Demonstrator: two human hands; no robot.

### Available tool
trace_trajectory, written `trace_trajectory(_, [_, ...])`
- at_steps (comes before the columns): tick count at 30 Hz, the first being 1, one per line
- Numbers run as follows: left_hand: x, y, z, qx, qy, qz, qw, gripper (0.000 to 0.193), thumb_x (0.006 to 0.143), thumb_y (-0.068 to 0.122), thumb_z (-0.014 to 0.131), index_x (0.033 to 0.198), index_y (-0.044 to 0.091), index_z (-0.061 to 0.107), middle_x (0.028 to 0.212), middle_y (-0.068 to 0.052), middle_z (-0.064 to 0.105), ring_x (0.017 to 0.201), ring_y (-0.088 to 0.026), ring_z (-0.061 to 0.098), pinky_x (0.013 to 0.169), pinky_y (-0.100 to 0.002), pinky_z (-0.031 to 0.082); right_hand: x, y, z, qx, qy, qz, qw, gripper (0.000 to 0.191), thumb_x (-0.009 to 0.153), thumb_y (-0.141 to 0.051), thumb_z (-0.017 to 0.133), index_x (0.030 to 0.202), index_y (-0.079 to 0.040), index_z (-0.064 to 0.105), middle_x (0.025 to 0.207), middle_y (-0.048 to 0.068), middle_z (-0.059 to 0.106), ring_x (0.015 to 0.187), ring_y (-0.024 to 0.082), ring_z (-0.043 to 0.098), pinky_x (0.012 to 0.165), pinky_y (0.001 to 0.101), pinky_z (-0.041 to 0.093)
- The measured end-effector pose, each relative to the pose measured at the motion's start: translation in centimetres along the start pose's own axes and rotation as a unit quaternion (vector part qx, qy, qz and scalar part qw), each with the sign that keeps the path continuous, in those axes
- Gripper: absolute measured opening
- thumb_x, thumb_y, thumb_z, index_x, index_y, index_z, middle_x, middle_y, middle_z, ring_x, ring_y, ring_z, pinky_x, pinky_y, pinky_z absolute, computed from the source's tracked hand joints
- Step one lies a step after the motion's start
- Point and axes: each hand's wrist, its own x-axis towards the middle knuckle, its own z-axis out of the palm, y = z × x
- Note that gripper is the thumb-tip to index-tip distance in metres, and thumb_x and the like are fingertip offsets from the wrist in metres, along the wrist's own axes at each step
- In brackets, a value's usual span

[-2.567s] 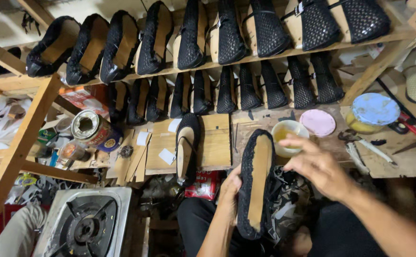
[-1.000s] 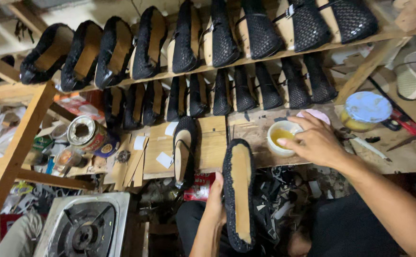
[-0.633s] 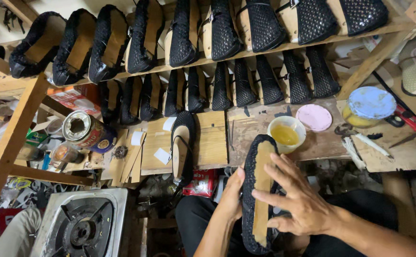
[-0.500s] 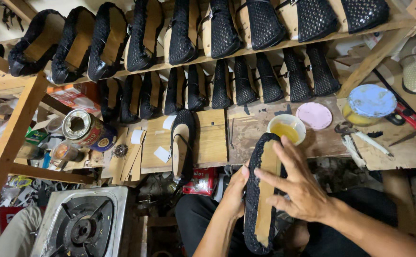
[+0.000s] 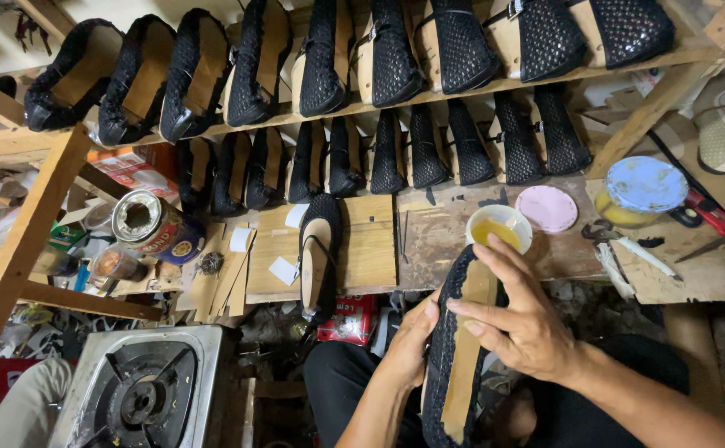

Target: The person applies a yellow liquid to the soles of black woven shoes using their fingers. They repeatedly dip fingers into a small container and spread the liquid across the sole, then place the shoe on a wooden shelf. The process is repeated for multiple shoes.

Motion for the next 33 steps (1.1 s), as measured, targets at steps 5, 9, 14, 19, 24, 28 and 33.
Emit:
trace_trajectory(5, [-0.8,1.5,-0.9,0.009,0.046,0.06,0.997,0.085,0.094,0.053,0.062,0.16,0.006,0.035,0.153,-0.012,0.053,0.137,-0.025,0.054,0.113,-0.041,0.045,0.4,2.5,-1.0,-0.041,-0.023,0.058,0.997,0.029,0.086,-0.027,0.07,0.11,-0.013,0.079,0.158,0.013,0.046,0.153,0.03,0.036,0.126,0.0487,0.028])
trace_trajectory(9, [-1.4,2.9,-2.7,0.019,0.077,0.014,0.997,0.087,0.09,0.053,0.064,0.16,0.016,0.028,0.154,-0.007,0.049,0.137,-0.025,0.052,0.11,-0.045,0.045,2.5,6.9,-0.9,-0.15,-0.15,0.201,0.956,0.055,0.084,-0.054,0.068,0.117,-0.012,0.078,0.161,0.011,0.036,0.149,0.033,0.033,0.123,0.0517,0.026])
trace_trajectory(14, [-0.4,0.5,-3.8,-0.014,0.1,-0.026,0.995,0.076,0.096,0.054,0.053,0.157,0.013,0.036,0.152,-0.006,0.054,0.136,-0.022,0.054,0.112,-0.041,0.045,5.1,8.6,-1.0,-0.242,-0.221,0.153,0.932,0.085,0.068,-0.076,0.066,0.12,-0.01,0.078,0.17,0.017,0.013,0.152,0.048,0.007,0.112,0.073,0.012])
trace_trajectory(19, [0.5,-1.9,-5.2,-0.026,0.131,-0.05,0.99,0.069,0.102,0.057,0.036,0.146,0.007,0.053,0.134,-0.011,0.067,0.118,-0.022,0.065,0.101,-0.04,0.052,5.5,8.9,-2.0,-0.228,-0.352,0.308,0.854,0.059,0.086,-0.065,0.056,0.105,-0.017,0.085,0.17,-0.007,0.013,0.158,0.029,0.002,0.122,0.0627,0.012])
trace_trajectory(24, [-0.3,-2.2,-5.1,0.017,0.124,-0.036,0.991,0.069,0.104,0.055,0.035,0.141,0.001,0.057,0.128,-0.014,0.07,0.111,-0.021,0.069,0.098,-0.037,0.055,3.1,10.2,-2.5,-0.054,-0.197,0.375,0.904,0.05,0.099,-0.054,0.049,0.112,-0.017,0.08,0.143,0.01,0.055,0.142,0.029,0.044,0.124,0.0462,0.036])
trace_trajectory(28, [0.0,-1.4,-3.8,0.05,0.108,-0.019,0.993,0.068,0.105,0.054,0.036,0.144,0.002,0.055,0.133,-0.013,0.067,0.116,-0.02,0.067,0.102,-0.036,0.053,0.4,6.4,-2.3,0.233,-0.111,0.317,0.913,0.046,0.104,-0.047,0.047,0.129,-0.016,0.071,0.147,0.024,0.054,0.138,0.034,0.054,0.12,0.0467,0.039])
trace_trajectory(33, [0.1,-0.6,-1.9,0.059,0.06,0.012,0.996,0.07,0.104,0.054,0.039,0.152,0.004,0.046,0.144,-0.012,0.059,0.128,-0.02,0.059,0.109,-0.035,0.047,-1.5,0.0,0.1,0.05,-0.092,-0.006,0.995,0.047,0.101,-0.045,0.053,0.138,-0.017,0.064,0.167,0.022,0.023,0.156,0.04,0.02,0.125,0.052,0.018])
